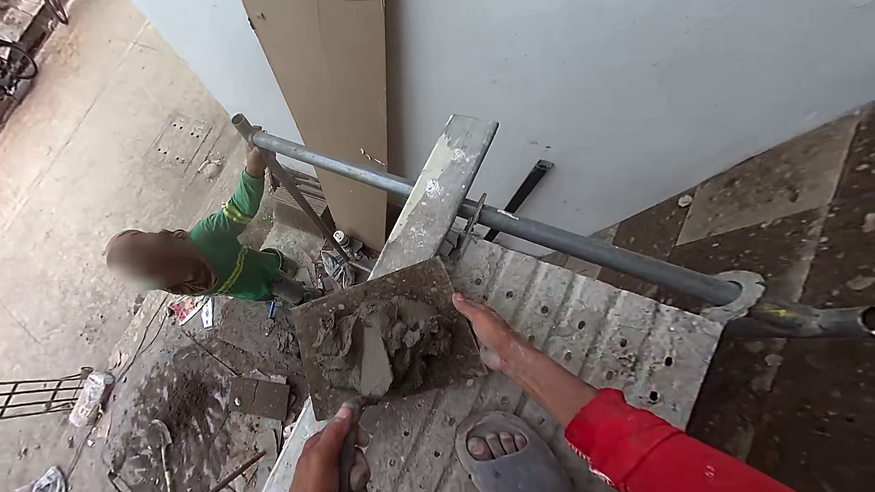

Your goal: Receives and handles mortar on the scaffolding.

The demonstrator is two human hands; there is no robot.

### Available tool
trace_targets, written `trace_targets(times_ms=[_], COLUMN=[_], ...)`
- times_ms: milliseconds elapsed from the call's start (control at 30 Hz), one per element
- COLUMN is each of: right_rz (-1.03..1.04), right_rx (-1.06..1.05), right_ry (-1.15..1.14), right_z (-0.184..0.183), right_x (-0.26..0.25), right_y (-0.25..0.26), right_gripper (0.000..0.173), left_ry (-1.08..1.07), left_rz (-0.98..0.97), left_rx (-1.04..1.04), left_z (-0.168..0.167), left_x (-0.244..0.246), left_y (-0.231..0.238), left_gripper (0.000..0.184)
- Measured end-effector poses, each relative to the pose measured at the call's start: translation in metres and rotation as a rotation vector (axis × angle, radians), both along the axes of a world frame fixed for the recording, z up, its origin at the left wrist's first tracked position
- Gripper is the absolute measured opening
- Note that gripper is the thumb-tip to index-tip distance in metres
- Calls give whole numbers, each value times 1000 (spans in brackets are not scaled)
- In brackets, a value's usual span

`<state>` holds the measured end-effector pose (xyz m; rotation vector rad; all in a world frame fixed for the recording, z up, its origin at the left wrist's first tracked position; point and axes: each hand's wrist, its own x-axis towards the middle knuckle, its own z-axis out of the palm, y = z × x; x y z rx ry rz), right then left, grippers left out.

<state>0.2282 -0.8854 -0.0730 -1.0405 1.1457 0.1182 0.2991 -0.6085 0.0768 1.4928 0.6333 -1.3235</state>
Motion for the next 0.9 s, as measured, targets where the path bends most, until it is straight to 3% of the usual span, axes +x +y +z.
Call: trace_targets(times_ms=[67,133,200,267,333,400,467,533,633,733,800,900], right_rz=[-4,-3,-4,-8,-17,-18,-19,-21,-32,-24,-23,-23], right_rx=[12,21,35,40,48,49,41,44,62,59,56,50], right_ry=[-10,-13,-17,-21,-16,-14,-14,-13,-28,-24,-11,-7], right_z=[0,0,2,2,3,1,-1,0,-2,-6,-6,-2], right_x=[1,1,1,2,1,0,0,0,0,2,1,2], right_y=[-2,-4,-5,-5,-5,-5,-5,-5,-6,-10,-9,-9], right_gripper=[62,61,61,61,60,61,61,60,60,59,59,59], left_ry=[-70,-228,-353,-431,-439,-397,-344,-331,-489,-923,-1187,-1352], left_rz=[-158,-512,-894,-1114,-1120,-962,-773,-777,-1183,-1553,-1734,-1909], left_rx=[35,125,272,369,356,241,144,145,322,471,412,248], left_z=[-8,-10,6,34,58,72,72,53,31,58,76,78], left_x=[7,25,54,73,77,75,69,65,72,76,81,88], left_y=[-15,-16,-13,-7,7,13,3,-16,-41,-32,-11,-1], left_gripper=[52,49,54,58,56,48,45,47,55,62,57,48])
